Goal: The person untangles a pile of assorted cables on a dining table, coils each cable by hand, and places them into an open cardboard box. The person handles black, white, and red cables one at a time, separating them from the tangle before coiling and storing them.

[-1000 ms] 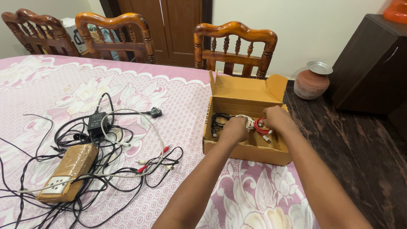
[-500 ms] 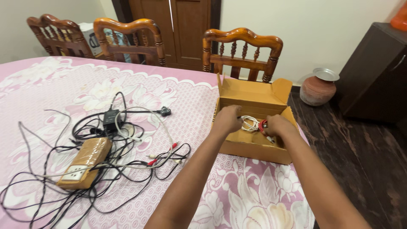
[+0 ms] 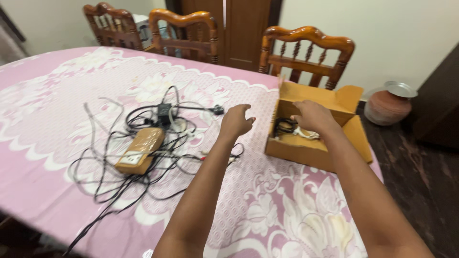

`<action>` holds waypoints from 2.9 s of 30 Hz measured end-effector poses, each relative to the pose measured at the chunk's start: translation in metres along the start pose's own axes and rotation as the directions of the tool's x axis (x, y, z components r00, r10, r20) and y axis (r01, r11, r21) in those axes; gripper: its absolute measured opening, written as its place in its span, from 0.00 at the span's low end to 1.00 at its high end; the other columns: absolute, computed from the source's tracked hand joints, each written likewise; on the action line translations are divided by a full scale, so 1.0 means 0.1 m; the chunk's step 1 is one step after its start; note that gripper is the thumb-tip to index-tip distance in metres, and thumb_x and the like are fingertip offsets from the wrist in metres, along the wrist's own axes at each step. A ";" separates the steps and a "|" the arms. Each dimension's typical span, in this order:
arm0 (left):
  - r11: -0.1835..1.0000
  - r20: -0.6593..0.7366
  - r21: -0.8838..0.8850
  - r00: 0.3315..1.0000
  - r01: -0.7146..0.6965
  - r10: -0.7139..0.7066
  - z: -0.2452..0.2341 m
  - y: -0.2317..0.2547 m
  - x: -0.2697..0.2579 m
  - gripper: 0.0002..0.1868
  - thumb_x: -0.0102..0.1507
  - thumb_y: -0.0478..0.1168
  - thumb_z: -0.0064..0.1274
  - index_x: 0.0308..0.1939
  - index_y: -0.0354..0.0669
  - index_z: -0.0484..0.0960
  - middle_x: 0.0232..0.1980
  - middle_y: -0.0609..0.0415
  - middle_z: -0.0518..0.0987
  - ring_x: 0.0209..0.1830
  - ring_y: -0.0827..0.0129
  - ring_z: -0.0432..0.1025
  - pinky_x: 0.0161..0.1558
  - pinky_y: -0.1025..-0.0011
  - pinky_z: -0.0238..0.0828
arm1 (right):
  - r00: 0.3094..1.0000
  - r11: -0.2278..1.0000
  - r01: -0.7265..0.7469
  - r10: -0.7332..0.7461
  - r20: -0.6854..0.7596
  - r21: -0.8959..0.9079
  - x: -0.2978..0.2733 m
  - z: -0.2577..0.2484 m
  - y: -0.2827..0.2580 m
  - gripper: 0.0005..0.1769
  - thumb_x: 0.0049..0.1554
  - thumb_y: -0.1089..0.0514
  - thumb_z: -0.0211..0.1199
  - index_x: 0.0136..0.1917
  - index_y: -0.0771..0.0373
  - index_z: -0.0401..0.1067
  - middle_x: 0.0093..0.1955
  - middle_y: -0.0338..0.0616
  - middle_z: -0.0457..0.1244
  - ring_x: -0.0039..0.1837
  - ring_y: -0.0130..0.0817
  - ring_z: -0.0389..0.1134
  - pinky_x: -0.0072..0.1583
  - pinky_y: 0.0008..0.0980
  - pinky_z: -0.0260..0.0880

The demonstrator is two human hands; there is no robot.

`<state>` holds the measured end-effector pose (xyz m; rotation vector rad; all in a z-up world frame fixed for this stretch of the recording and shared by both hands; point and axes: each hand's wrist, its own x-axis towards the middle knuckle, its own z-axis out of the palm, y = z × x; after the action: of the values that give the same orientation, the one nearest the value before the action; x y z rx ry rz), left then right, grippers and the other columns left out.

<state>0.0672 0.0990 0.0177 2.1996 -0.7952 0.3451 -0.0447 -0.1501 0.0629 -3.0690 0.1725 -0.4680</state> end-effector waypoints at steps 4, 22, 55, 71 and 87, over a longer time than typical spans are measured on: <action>0.993 -0.008 0.055 0.994 0.105 -0.105 -0.38 -0.23 -0.20 0.27 0.57 0.47 0.66 0.58 0.43 0.81 0.58 0.44 0.81 0.60 0.51 0.74 0.58 0.58 0.70 | 0.999 0.997 0.050 -0.049 -0.010 0.053 0.00 -0.10 -0.64 0.27 0.56 0.47 0.66 0.67 0.55 0.72 0.63 0.48 0.67 0.67 0.48 0.66 0.64 0.47 0.67; 0.978 -0.307 -0.184 0.940 0.095 -0.149 -1.72 -1.19 -0.79 0.19 0.60 0.45 0.62 0.52 0.41 0.86 0.50 0.44 0.86 0.52 0.59 0.82 0.53 0.67 0.77 | 0.951 0.917 0.306 -0.305 -0.045 0.258 0.19 0.42 -2.27 0.18 0.53 0.47 0.70 0.56 0.51 0.79 0.53 0.45 0.70 0.56 0.44 0.71 0.57 0.44 0.71; 0.971 -0.439 0.024 0.875 0.239 -0.205 -1.80 -1.53 -1.17 0.14 0.59 0.41 0.61 0.46 0.40 0.87 0.48 0.41 0.85 0.50 0.51 0.79 0.55 0.60 0.73 | 0.997 0.764 0.025 0.024 -0.067 0.645 0.78 1.46 -2.69 0.13 0.59 0.53 0.67 0.54 0.59 0.81 0.41 0.48 0.73 0.40 0.33 0.74 0.46 0.33 0.72; 0.724 -0.021 -0.658 0.956 0.208 -0.293 -1.09 -0.54 -0.61 0.15 0.71 0.43 0.45 0.47 0.40 0.86 0.27 0.58 0.78 0.25 0.77 0.71 0.31 0.71 0.71 | 0.991 0.486 0.135 -0.051 -0.126 0.864 0.10 0.68 -2.06 0.11 0.59 0.57 0.69 0.55 0.60 0.80 0.44 0.36 0.72 0.41 0.25 0.73 0.43 0.26 0.71; 0.356 0.010 -0.934 0.994 -0.028 0.106 -1.10 -0.58 -0.53 0.22 0.79 0.51 0.38 0.50 0.39 0.82 0.32 0.60 0.76 0.25 0.80 0.60 0.28 0.78 0.57 | 0.862 0.653 0.324 0.094 -0.498 0.684 0.13 0.50 -1.68 0.06 0.70 0.59 0.58 0.58 0.61 0.74 0.44 0.41 0.71 0.49 0.31 0.74 0.52 0.34 0.73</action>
<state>0.0638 0.2335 0.0344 1.0487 -0.8214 -0.1705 -0.0002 0.0157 0.0270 -2.0790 -0.1886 -1.0295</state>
